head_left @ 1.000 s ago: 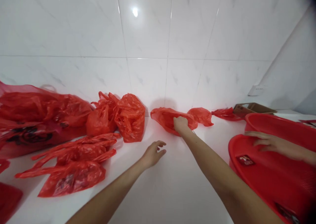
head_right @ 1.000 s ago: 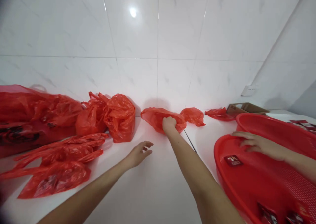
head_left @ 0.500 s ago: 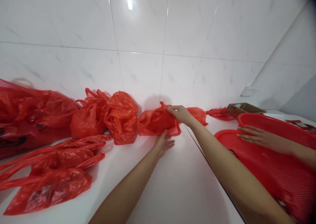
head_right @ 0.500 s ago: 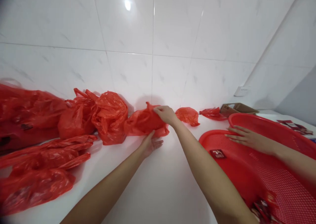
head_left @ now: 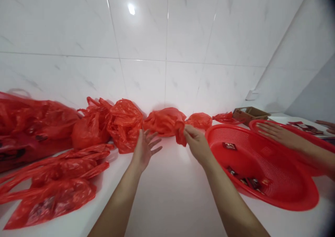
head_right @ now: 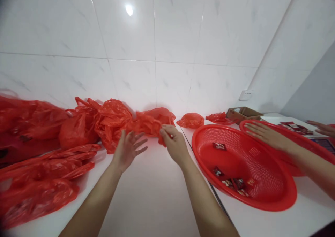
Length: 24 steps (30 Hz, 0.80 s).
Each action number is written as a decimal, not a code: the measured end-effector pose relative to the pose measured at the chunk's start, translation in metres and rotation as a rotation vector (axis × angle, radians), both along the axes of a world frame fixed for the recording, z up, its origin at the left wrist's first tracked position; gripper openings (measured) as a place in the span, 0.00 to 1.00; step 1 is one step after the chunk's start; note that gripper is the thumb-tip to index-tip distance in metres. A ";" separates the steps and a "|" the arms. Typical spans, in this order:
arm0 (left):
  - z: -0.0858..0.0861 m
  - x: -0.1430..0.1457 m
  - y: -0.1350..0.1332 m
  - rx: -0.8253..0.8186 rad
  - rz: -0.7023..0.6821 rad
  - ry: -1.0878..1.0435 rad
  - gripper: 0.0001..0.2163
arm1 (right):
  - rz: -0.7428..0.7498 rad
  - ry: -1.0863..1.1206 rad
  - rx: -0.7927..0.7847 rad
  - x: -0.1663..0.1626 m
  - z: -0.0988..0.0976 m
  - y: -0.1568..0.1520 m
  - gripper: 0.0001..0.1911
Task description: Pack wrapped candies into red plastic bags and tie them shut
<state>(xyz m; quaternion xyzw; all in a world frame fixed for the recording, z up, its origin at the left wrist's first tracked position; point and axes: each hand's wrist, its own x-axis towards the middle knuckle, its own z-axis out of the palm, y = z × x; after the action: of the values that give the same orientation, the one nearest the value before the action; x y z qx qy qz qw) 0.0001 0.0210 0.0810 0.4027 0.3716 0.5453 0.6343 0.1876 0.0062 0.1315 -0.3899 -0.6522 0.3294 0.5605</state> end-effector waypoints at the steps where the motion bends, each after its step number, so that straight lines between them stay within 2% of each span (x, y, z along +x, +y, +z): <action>1: 0.002 -0.006 -0.013 0.069 0.057 0.026 0.32 | 0.032 -0.027 -0.039 -0.004 -0.011 -0.009 0.19; 4: -0.005 -0.017 -0.044 0.228 0.116 0.280 0.33 | 0.214 -0.034 -0.180 -0.012 -0.040 -0.031 0.18; 7: -0.021 -0.032 -0.059 0.197 0.158 0.471 0.20 | 0.329 0.018 -0.305 -0.004 -0.059 -0.046 0.16; 9: -0.029 -0.050 -0.065 0.151 0.242 0.498 0.17 | 0.249 0.140 -0.337 0.010 -0.066 -0.052 0.16; 12: -0.035 -0.079 -0.075 0.106 0.347 0.551 0.17 | 0.060 0.402 -0.280 0.032 -0.070 -0.055 0.11; 15: -0.034 -0.096 -0.085 0.082 0.346 0.619 0.17 | 0.053 0.523 -0.212 0.043 -0.068 -0.058 0.07; 18: -0.032 -0.099 -0.093 0.062 0.335 0.670 0.19 | 0.104 0.447 -0.194 0.046 -0.066 -0.064 0.09; 21: -0.030 -0.095 -0.102 0.069 0.351 0.860 0.20 | 0.044 0.212 -0.199 0.050 -0.066 -0.070 0.11; 24: -0.029 -0.074 -0.115 0.277 0.460 1.120 0.18 | 0.048 0.115 -0.201 0.049 -0.067 -0.074 0.12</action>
<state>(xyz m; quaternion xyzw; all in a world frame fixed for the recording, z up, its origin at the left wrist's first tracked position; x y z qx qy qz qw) -0.0740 -0.0942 0.0521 0.6157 0.6512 0.4171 0.1510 0.2370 -0.0677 0.0647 -0.4089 -0.5919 0.4281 0.5470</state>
